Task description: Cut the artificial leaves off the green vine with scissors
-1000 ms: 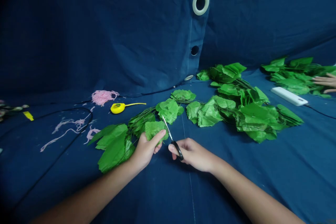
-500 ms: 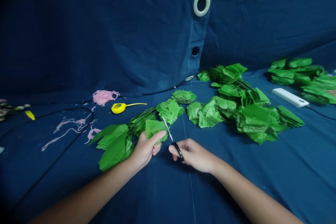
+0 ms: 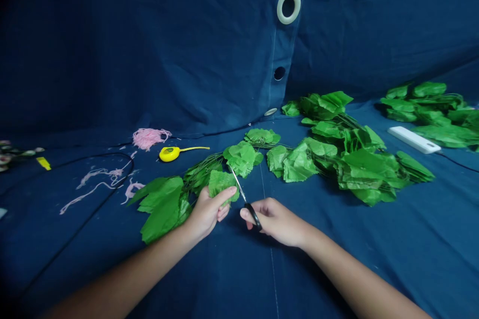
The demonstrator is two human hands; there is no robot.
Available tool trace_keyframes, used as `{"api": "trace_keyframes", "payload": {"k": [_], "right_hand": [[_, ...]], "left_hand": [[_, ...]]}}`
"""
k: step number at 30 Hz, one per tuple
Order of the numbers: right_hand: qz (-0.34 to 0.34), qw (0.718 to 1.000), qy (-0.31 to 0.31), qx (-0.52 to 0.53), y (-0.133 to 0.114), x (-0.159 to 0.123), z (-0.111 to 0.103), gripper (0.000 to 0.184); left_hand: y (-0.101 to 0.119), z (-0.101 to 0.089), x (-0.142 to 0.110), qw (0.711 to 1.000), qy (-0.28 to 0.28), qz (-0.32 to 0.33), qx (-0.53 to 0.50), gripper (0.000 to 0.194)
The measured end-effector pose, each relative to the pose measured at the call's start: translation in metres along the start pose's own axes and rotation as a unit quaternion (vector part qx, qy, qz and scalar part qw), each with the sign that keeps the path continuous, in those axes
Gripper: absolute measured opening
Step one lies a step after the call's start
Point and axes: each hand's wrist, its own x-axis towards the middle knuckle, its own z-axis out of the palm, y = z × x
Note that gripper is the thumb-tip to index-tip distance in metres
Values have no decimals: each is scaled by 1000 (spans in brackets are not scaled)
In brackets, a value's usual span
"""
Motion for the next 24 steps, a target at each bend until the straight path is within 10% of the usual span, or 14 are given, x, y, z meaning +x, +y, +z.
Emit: {"api": "trace_keyframes", "payload": {"k": [24], "right_hand": [[15,1000,-5,-2,-2,1,-2,64]], "left_hand": [[0,1,2,999,6,27,31,39]]}}
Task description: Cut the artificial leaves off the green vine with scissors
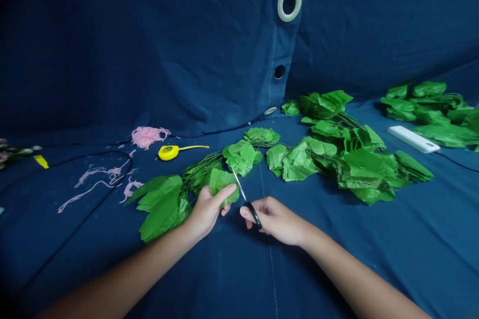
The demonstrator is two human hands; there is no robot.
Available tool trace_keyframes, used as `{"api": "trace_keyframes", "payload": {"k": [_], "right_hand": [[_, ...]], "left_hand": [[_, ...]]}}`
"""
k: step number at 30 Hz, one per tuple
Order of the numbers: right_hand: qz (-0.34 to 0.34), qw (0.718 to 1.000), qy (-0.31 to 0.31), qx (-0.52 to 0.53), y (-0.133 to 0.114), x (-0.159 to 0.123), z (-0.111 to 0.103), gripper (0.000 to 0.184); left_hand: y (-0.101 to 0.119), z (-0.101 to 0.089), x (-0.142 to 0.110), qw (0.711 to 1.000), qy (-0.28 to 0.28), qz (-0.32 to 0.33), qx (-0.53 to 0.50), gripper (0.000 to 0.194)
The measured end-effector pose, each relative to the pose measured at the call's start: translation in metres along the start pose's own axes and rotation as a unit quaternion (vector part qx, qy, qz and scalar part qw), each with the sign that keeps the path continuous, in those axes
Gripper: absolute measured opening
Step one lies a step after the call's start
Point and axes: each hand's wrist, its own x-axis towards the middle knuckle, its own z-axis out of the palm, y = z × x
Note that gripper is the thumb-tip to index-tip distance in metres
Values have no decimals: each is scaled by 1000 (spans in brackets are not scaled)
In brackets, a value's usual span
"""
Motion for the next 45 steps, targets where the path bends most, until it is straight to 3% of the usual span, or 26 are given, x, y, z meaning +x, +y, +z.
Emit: {"api": "trace_keyframes", "payload": {"k": [41,45], "right_hand": [[5,1000,8,6,0,0,2,63],[9,1000,10,4,0,1,2,64]], "left_hand": [[3,3,-2,1000,19,-13,12,39],[3,1,-1,1000,2,-18,5,38]]}}
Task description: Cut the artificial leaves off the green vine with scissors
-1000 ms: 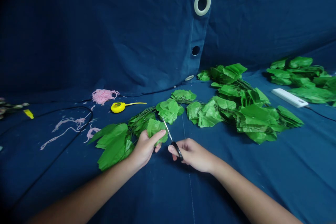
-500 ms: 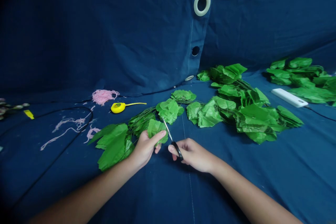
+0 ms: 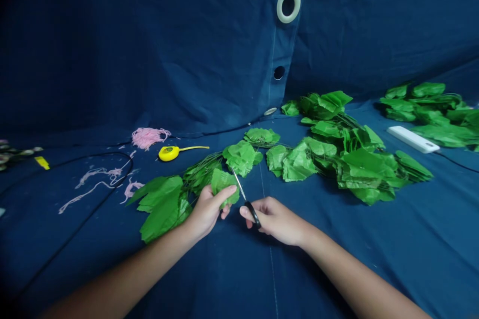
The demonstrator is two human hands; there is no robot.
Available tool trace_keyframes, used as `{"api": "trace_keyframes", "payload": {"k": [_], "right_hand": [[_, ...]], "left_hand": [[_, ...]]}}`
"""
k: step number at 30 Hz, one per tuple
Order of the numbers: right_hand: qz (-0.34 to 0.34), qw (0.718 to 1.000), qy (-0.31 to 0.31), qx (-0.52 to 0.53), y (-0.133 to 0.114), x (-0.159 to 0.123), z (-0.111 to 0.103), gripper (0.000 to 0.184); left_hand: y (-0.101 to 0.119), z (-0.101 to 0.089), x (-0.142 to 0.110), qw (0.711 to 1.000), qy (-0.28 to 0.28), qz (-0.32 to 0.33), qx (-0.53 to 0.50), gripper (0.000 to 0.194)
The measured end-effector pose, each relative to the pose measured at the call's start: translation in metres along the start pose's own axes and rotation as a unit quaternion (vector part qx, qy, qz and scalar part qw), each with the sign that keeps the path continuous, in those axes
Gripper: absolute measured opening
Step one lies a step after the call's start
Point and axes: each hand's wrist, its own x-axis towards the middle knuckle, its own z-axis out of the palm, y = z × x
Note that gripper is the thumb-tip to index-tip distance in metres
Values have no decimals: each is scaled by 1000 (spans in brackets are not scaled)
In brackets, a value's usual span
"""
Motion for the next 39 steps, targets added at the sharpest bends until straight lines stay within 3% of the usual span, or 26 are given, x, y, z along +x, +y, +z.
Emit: {"api": "trace_keyframes", "payload": {"k": [4,13,39], "right_hand": [[-2,1000,-2,1,0,0,0,63],[-3,1000,0,-6,-1,0,0,63],[4,1000,0,6,0,-1,0,59]], "left_hand": [[0,-1,1,1000,-16,-5,-8,38],[-1,1,0,1000,20,-2,10,38],[-1,2,0,1000,20,9,17,39]]}}
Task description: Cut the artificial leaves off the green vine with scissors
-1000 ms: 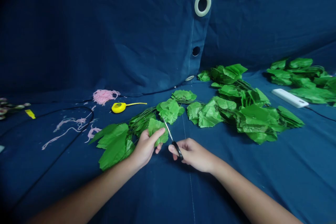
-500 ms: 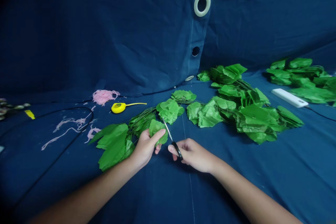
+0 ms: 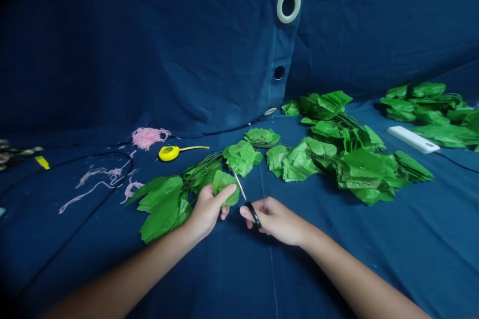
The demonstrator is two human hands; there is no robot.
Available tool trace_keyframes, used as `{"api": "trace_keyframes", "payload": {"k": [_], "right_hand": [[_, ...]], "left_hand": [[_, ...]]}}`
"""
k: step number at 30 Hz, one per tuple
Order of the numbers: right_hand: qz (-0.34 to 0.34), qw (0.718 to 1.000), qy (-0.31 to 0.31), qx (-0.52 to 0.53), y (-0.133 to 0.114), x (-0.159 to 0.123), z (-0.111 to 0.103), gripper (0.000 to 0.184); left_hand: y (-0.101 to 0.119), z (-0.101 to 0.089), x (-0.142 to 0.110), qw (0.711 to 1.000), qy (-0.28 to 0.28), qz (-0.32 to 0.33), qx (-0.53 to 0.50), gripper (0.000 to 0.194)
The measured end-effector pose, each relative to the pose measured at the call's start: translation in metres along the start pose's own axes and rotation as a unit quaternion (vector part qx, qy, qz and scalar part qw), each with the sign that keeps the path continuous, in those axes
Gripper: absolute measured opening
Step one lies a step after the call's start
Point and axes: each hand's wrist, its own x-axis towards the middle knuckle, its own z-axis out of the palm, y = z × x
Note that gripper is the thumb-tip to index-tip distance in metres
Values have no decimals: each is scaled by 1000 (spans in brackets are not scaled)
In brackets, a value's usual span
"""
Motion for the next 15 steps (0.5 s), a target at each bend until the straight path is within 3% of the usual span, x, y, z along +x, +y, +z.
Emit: {"api": "trace_keyframes", "payload": {"k": [15], "right_hand": [[1,1000,-5,-7,-1,-2,-1,60]], "left_hand": [[-5,-4,2,1000,-5,-8,-16,39]]}}
